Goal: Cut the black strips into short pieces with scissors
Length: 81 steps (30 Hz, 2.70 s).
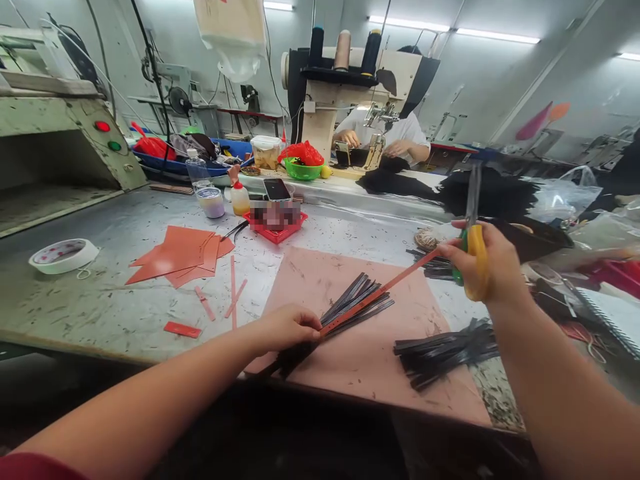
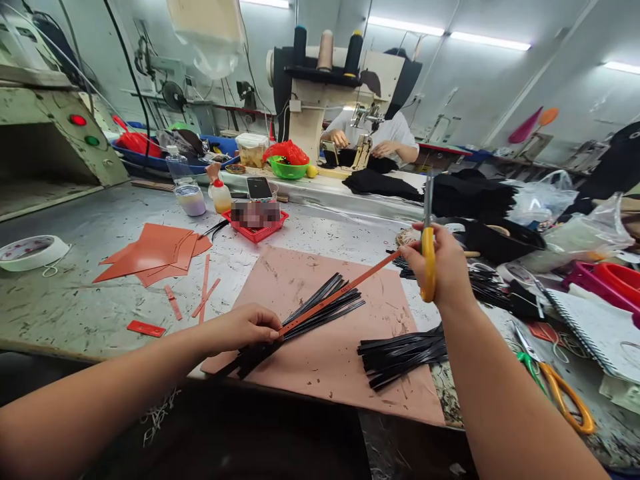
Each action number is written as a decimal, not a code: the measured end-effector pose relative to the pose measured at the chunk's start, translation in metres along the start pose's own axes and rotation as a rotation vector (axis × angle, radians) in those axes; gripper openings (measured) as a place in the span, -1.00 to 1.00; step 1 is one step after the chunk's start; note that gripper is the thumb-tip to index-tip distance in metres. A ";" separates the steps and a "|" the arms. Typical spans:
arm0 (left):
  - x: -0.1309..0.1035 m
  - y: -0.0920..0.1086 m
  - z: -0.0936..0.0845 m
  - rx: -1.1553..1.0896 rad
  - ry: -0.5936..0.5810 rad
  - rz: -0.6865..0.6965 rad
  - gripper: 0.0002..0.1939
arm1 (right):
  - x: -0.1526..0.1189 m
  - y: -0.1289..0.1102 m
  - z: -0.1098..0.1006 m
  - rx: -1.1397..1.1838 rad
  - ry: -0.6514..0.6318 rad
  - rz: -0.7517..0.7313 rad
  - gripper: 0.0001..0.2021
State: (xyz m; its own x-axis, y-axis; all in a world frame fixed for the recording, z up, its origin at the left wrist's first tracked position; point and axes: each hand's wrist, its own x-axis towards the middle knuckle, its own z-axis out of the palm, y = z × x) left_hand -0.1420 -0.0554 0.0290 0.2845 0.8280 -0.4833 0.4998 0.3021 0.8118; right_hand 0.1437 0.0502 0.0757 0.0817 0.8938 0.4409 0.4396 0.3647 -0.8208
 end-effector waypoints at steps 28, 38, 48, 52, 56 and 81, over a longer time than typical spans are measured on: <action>-0.002 0.002 0.002 -0.171 -0.014 -0.120 -0.77 | -0.165 -0.025 0.036 0.044 -1.171 0.091 -0.61; -0.001 -0.005 0.003 -0.159 -0.013 -0.094 -0.75 | -0.165 -0.022 0.038 0.057 -1.162 0.124 -0.63; -0.040 -0.033 0.005 -0.346 -0.119 -0.132 -0.64 | -0.171 -0.016 0.043 0.067 -1.160 0.182 -0.54; -0.049 -0.050 0.019 -0.337 -0.001 -0.160 -0.61 | -0.181 -0.012 0.048 0.090 -1.174 0.189 -0.57; -0.055 -0.067 0.033 -0.307 0.070 -0.174 -0.58 | -0.185 -0.014 0.047 0.087 -1.218 0.167 -0.57; -0.122 -0.134 0.049 -0.224 0.235 -0.090 -0.55 | -0.131 -0.053 0.119 -0.571 -1.287 -0.905 -0.73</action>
State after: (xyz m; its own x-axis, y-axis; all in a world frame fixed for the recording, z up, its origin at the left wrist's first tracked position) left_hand -0.2038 -0.2200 -0.0371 0.0381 0.8719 -0.4883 0.3147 0.4533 0.8340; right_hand 0.0034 -0.0548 0.0185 -0.9733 0.1849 -0.1361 0.2026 0.9706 -0.1297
